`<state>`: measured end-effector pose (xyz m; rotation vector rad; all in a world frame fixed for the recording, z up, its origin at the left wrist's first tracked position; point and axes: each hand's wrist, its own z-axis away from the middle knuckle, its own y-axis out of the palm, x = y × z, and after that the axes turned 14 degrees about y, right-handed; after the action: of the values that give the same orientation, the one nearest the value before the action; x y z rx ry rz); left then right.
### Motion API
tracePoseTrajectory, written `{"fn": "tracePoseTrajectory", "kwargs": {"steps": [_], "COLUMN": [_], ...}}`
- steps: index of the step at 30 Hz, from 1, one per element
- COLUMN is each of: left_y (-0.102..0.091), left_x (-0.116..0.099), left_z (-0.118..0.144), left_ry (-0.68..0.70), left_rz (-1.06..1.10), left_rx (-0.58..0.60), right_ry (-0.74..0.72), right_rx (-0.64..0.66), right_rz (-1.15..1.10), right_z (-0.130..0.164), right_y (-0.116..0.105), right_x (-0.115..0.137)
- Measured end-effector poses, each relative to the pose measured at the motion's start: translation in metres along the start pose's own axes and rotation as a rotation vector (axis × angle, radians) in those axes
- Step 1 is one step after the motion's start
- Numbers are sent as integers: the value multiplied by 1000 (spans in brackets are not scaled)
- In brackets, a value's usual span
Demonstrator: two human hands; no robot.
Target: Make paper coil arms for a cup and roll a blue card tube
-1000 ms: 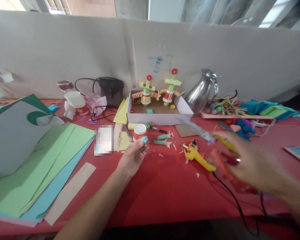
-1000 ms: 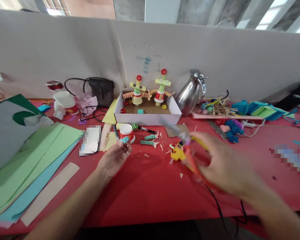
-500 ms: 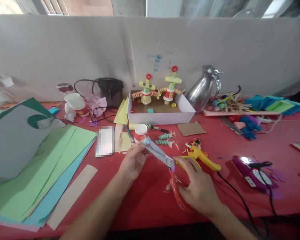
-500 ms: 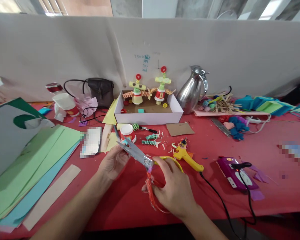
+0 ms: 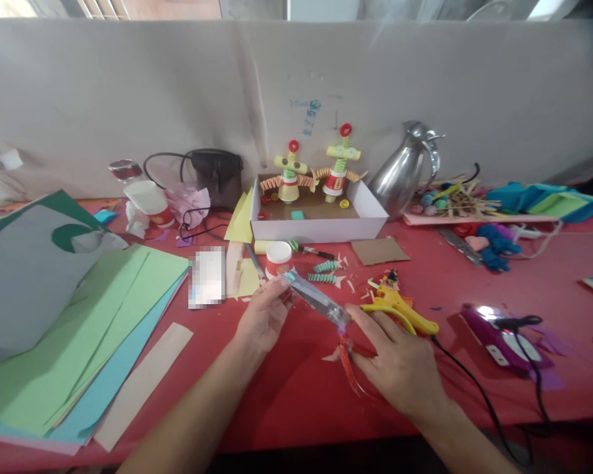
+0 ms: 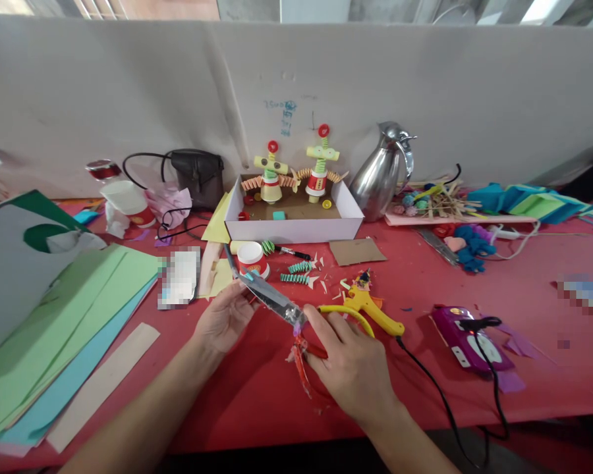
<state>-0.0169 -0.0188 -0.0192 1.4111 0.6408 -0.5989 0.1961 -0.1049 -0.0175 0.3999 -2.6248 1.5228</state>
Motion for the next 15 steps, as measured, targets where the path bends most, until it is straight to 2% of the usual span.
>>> {"fn": "tracePoseTrajectory", "kwargs": {"steps": [3,10,13,15], "left_y": [0,-1,0,1], "left_x": [0,1,0,-1], "left_z": [0,-1,-2,-2], "left_ry": [-5,-1,10,28], "left_rz": [0,-7,-14,-35], "left_rx": [-6,21,23,26], "right_ry": [-21,31,124,243], "right_rx": [-3,150,215,222], "right_rz": [33,-86,-146,-71], "right_z": [-1,4,-4,-20], "right_y": [-1,-2,-8,-15], "right_x": [-1,4,-4,-24]}}
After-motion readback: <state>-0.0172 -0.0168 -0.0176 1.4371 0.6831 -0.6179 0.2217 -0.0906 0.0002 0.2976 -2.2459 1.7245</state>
